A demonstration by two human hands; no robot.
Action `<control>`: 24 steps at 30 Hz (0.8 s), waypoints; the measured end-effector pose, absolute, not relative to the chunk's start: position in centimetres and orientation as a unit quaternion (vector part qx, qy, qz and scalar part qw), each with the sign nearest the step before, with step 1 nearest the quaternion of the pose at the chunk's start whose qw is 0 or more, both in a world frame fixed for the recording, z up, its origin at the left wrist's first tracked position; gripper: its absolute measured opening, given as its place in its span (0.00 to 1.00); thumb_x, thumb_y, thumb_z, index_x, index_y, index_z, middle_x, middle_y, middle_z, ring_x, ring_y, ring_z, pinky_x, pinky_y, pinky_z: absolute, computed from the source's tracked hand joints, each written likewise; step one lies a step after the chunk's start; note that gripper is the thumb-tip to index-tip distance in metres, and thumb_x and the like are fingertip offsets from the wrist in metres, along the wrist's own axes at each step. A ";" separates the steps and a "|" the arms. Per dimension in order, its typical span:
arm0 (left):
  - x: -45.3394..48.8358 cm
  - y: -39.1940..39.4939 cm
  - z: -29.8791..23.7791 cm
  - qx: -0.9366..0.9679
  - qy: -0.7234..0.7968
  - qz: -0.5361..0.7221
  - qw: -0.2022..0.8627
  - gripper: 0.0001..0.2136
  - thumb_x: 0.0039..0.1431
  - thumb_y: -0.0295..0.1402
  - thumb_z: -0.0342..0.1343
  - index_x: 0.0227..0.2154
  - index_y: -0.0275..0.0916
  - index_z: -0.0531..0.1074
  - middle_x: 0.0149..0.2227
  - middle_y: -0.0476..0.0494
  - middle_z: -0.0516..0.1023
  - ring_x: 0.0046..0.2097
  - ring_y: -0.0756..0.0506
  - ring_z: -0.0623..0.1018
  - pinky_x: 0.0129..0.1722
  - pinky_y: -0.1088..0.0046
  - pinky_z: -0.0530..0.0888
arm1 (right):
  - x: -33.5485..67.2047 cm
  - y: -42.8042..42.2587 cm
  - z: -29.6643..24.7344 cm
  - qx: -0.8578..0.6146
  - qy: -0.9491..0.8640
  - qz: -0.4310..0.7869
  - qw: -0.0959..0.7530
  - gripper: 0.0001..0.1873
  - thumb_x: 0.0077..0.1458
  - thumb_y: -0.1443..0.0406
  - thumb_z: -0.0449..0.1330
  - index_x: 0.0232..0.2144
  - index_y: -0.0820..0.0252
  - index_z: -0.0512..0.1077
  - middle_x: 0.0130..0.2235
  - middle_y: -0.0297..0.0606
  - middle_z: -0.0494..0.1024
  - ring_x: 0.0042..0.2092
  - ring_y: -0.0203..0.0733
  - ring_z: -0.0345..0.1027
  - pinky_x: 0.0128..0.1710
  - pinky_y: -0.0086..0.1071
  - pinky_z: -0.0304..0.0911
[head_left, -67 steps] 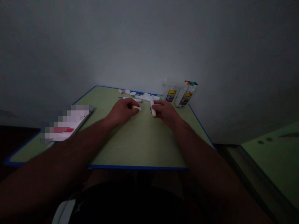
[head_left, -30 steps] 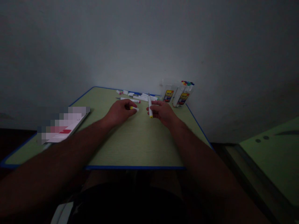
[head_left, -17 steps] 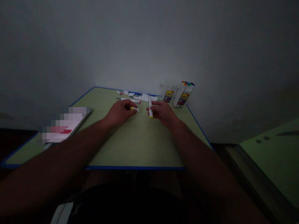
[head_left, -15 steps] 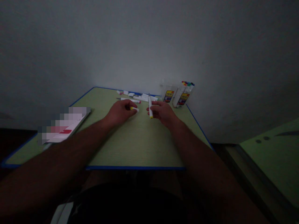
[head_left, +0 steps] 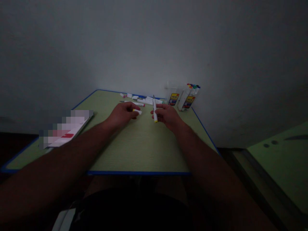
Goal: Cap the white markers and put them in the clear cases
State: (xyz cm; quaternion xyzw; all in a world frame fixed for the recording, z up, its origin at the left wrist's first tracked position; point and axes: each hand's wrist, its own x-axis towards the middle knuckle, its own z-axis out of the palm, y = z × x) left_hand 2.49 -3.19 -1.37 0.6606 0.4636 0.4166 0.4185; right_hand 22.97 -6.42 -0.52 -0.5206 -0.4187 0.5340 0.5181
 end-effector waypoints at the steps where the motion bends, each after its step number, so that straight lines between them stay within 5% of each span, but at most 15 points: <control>1: 2.5 -3.2 -1.4 0.664 0.467 0.414 0.412 0.06 0.47 0.27 0.64 0.30 0.39 0.79 0.26 0.46 0.78 0.30 0.46 0.77 0.35 0.66 0.73 | 23.0 -6.4 -0.5 -0.521 -0.418 0.534 0.518 0.12 0.53 0.78 0.58 0.38 0.62 0.71 0.30 0.36 0.80 0.26 0.34 0.71 0.27 0.29 0.70; 12: 2.4 -3.4 -1.0 0.720 0.490 0.398 0.289 0.06 0.46 0.29 0.65 0.30 0.40 0.80 0.24 0.50 0.72 0.28 0.47 0.70 0.32 0.69 0.68 | 22.9 -6.5 -0.5 -0.523 -0.427 0.529 0.513 0.11 0.53 0.78 0.58 0.37 0.61 0.70 0.31 0.36 0.80 0.25 0.34 0.72 0.25 0.28 0.69; 24: 2.2 -2.2 -1.1 0.506 0.443 0.497 0.548 0.07 0.46 0.20 0.59 0.27 0.36 0.76 0.26 0.47 0.72 0.28 0.49 0.73 0.36 0.66 0.77 | 23.2 -7.1 -0.5 -0.505 -0.493 0.566 0.427 0.12 0.48 0.77 0.58 0.35 0.62 0.73 0.28 0.37 0.81 0.23 0.34 0.71 0.22 0.25 0.67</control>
